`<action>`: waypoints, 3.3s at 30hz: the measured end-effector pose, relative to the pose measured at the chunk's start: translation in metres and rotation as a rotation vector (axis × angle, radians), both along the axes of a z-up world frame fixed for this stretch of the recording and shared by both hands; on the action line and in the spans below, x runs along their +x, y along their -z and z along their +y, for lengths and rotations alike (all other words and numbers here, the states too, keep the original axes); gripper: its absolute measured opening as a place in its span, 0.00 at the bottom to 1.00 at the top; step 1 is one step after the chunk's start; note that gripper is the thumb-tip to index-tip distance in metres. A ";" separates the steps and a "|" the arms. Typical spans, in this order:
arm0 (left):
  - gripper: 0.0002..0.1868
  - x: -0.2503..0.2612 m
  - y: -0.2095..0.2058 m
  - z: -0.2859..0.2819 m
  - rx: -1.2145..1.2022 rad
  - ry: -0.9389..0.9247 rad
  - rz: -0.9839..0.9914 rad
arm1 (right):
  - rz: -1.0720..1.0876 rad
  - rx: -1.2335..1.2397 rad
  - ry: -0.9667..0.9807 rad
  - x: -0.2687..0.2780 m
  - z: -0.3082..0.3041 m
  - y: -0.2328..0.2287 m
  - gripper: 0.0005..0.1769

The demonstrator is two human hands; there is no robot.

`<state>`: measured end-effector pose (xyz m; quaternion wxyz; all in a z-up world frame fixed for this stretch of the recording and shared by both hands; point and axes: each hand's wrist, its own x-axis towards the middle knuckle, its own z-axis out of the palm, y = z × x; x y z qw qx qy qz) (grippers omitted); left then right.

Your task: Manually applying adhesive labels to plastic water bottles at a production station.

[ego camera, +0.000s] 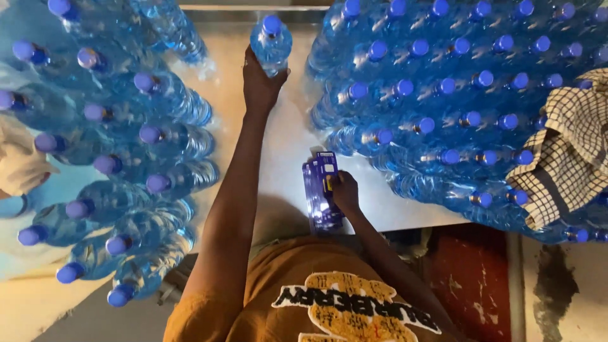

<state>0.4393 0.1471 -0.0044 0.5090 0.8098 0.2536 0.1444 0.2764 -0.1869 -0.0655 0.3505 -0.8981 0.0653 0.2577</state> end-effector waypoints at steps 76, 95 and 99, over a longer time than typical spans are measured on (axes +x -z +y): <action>0.07 -0.456 -0.081 -0.068 -1.146 -0.348 -0.501 | -0.090 0.906 0.112 -0.099 0.055 -0.207 0.08; 0.41 -0.491 -0.026 -0.014 0.130 -0.514 -0.084 | -0.239 1.192 0.026 -0.077 -0.006 -0.231 0.24; 0.32 -0.474 -0.022 -0.051 0.216 -0.326 0.065 | -0.269 1.283 0.095 -0.078 -0.008 -0.211 0.21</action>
